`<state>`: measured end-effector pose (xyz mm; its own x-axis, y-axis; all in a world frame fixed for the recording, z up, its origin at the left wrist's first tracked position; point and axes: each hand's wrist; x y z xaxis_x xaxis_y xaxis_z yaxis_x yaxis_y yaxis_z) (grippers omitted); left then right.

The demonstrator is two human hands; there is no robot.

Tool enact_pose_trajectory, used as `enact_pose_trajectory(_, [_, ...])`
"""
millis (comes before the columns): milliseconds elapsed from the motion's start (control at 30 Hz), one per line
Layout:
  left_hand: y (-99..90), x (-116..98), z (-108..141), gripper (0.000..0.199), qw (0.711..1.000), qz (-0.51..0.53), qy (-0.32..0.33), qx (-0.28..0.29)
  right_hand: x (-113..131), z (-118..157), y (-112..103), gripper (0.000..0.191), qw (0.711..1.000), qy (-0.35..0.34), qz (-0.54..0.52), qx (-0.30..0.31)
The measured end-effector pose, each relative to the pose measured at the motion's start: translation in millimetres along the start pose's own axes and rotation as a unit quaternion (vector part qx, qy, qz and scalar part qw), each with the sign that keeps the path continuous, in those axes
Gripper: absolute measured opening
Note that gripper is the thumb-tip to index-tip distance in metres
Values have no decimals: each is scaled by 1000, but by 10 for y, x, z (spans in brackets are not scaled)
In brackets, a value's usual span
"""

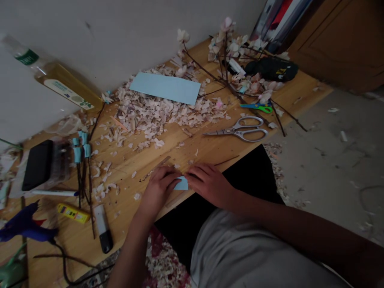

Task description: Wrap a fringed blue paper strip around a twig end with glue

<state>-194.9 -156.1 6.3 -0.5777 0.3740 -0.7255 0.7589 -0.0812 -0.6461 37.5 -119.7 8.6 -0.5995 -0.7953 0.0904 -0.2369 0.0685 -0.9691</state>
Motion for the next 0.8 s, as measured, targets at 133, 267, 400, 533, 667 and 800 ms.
enact_pose_trajectory(133, [-11,-5,-28,13,999,37,-13,-4,10,-17,25,21,999,34,-30,-1])
enact_pose_trajectory(267, [-20,-57,-34,12,999,36,-24,-7,37,-52,51,16,999,37,-39,-8])
enact_pose_trajectory(400, [3,-153,-25,12,999,16,-39,-6,65,-86,34,12,997,43,-61,-12])
enact_pose_trajectory(533, [41,-233,-22,13,999,28,-38,-24,35,-91,-4,10,994,55,-88,-14])
enact_pose_trajectory(667, [39,-291,-44,12,999,11,-29,-27,-46,-92,-28,6,990,63,-129,-11])
enact_pose_trajectory(800, [22,-349,-65,14,998,46,-38,-7,-136,-113,-40,5,985,52,-167,-4])
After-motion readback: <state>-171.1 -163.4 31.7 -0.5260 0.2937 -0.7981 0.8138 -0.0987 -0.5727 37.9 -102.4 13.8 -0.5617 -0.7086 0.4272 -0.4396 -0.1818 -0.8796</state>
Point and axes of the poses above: each hand's wrist, its own z-axis away from the middle knuckle, its own y-axis out of the palm, x = y × z, and after that the axes turned 15 degrees about z, right-handed
